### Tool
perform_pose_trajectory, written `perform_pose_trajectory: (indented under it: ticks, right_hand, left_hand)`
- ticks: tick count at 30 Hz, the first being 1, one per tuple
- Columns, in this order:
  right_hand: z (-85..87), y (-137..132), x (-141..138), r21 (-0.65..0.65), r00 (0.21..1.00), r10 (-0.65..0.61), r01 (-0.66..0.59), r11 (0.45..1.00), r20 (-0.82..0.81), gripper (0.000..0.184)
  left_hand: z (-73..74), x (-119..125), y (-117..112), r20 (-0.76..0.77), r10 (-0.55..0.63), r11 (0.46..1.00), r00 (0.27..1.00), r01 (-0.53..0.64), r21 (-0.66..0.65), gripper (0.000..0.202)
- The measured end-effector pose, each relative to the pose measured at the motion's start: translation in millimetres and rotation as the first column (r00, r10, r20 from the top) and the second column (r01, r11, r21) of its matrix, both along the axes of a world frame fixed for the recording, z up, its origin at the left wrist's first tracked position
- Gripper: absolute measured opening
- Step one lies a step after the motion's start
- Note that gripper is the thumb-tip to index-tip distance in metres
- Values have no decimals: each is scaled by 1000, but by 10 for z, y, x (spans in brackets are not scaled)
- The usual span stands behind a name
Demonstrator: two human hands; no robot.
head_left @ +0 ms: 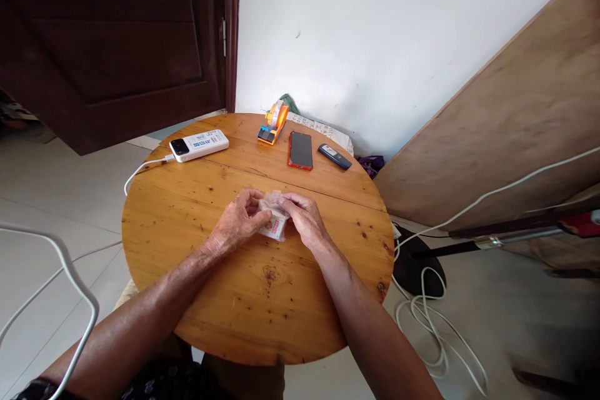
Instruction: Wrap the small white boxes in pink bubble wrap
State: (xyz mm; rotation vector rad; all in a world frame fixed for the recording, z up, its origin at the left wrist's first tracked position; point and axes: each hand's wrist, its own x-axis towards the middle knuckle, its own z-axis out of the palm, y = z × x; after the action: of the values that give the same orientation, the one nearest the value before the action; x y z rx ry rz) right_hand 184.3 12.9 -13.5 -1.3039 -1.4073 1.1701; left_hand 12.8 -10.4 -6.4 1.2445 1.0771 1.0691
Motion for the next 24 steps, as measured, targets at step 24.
perform_pose_trajectory:
  ticks: [24]
  right_hand:
    - [194, -175, 60, 47, 977, 165, -172, 984, 133, 34]
  left_hand:
    - [-35, -28, 42, -57, 12, 1000, 998, -11, 13, 29]
